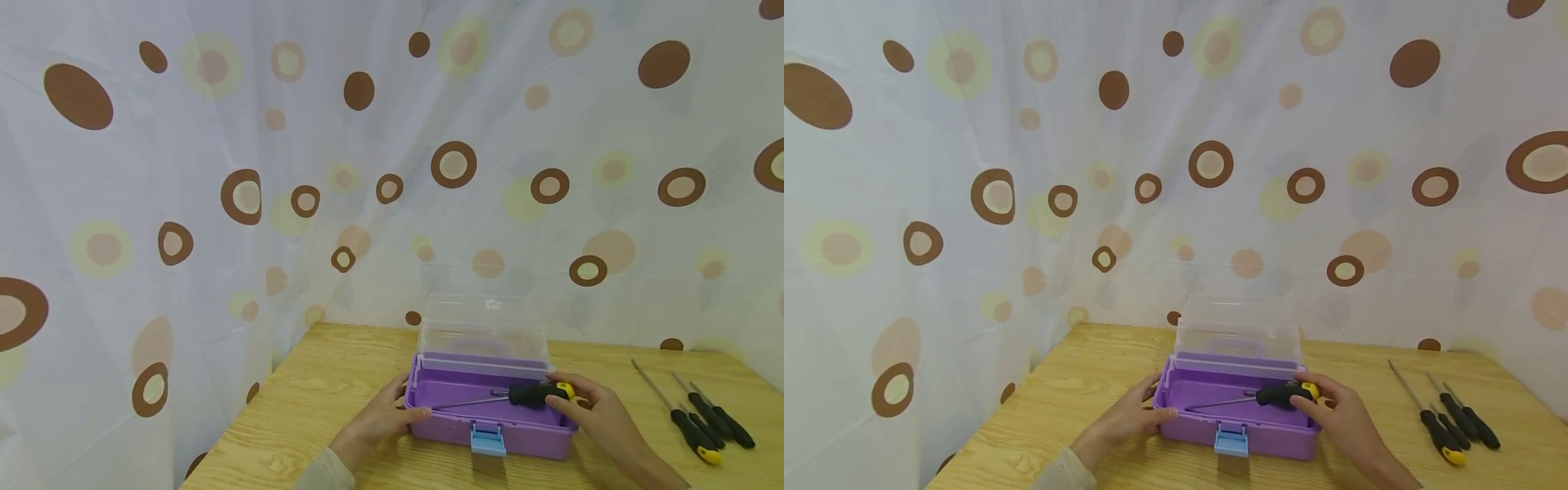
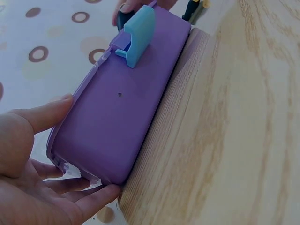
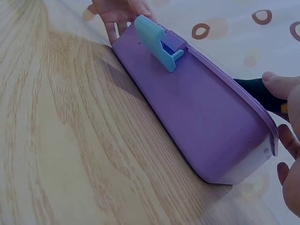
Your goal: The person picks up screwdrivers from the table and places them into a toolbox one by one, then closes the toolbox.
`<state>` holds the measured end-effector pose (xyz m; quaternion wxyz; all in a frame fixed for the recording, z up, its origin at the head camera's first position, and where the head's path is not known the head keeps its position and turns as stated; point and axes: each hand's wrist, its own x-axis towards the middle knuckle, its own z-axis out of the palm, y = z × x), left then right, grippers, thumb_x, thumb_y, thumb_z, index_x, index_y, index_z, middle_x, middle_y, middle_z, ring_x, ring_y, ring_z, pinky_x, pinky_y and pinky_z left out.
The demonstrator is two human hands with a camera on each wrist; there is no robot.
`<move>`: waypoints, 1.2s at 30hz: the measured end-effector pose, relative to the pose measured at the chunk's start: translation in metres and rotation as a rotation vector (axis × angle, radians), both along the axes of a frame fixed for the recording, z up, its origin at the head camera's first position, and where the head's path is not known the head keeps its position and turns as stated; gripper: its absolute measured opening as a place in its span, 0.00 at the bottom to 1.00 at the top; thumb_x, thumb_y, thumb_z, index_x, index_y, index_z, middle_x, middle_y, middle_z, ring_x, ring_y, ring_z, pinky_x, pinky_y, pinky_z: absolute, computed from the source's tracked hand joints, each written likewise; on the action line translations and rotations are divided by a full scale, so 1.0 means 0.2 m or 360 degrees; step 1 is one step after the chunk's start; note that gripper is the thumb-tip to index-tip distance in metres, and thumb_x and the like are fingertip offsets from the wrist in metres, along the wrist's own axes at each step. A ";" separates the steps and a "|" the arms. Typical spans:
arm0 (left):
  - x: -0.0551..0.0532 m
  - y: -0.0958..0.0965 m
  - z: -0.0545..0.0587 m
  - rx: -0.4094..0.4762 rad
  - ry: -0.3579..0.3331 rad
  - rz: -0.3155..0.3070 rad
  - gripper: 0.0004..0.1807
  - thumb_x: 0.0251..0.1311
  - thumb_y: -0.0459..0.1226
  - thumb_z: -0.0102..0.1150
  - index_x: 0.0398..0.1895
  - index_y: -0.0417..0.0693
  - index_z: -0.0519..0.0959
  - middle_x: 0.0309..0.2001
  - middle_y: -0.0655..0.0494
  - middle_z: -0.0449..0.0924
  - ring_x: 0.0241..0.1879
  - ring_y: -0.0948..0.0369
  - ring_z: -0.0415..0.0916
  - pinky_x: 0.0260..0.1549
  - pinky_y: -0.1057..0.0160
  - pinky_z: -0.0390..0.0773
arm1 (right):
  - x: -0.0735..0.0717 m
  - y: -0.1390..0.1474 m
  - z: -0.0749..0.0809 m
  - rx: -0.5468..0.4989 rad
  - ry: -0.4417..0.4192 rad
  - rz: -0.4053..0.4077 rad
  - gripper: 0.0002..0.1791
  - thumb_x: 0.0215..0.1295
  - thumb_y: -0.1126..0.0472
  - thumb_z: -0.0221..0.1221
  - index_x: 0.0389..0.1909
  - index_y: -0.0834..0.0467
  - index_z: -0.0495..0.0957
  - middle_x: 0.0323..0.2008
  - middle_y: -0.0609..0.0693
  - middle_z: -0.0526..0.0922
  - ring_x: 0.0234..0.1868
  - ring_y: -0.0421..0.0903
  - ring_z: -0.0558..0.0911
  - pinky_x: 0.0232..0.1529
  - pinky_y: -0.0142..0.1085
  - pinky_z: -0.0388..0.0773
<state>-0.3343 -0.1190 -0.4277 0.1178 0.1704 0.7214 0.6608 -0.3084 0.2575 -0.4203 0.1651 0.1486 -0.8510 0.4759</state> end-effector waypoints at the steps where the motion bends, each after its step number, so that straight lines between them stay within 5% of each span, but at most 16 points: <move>1: 0.00 0.00 0.00 0.0002 -0.0002 -0.0003 0.50 0.63 0.34 0.73 0.83 0.43 0.53 0.76 0.31 0.56 0.64 0.41 0.71 0.55 0.38 0.78 | 0.00 0.00 0.00 -0.0017 0.0012 0.0008 0.24 0.75 0.56 0.64 0.66 0.61 0.78 0.58 0.57 0.83 0.48 0.26 0.75 0.43 0.34 0.80; 6: 0.00 0.00 0.00 0.0009 0.0004 -0.0022 0.50 0.63 0.35 0.73 0.83 0.45 0.53 0.76 0.33 0.56 0.64 0.42 0.71 0.56 0.39 0.77 | 0.00 0.01 0.01 -0.0062 0.0110 -0.0005 0.20 0.77 0.59 0.61 0.64 0.63 0.78 0.50 0.53 0.87 0.41 0.39 0.80 0.39 0.32 0.80; 36: 0.00 0.00 0.00 -0.0012 0.0016 0.0000 0.49 0.63 0.35 0.73 0.82 0.44 0.55 0.75 0.32 0.57 0.63 0.41 0.72 0.55 0.37 0.78 | 0.01 0.04 0.05 -0.0134 -0.0030 -0.0040 0.23 0.78 0.55 0.59 0.65 0.65 0.77 0.51 0.56 0.86 0.46 0.34 0.82 0.44 0.27 0.79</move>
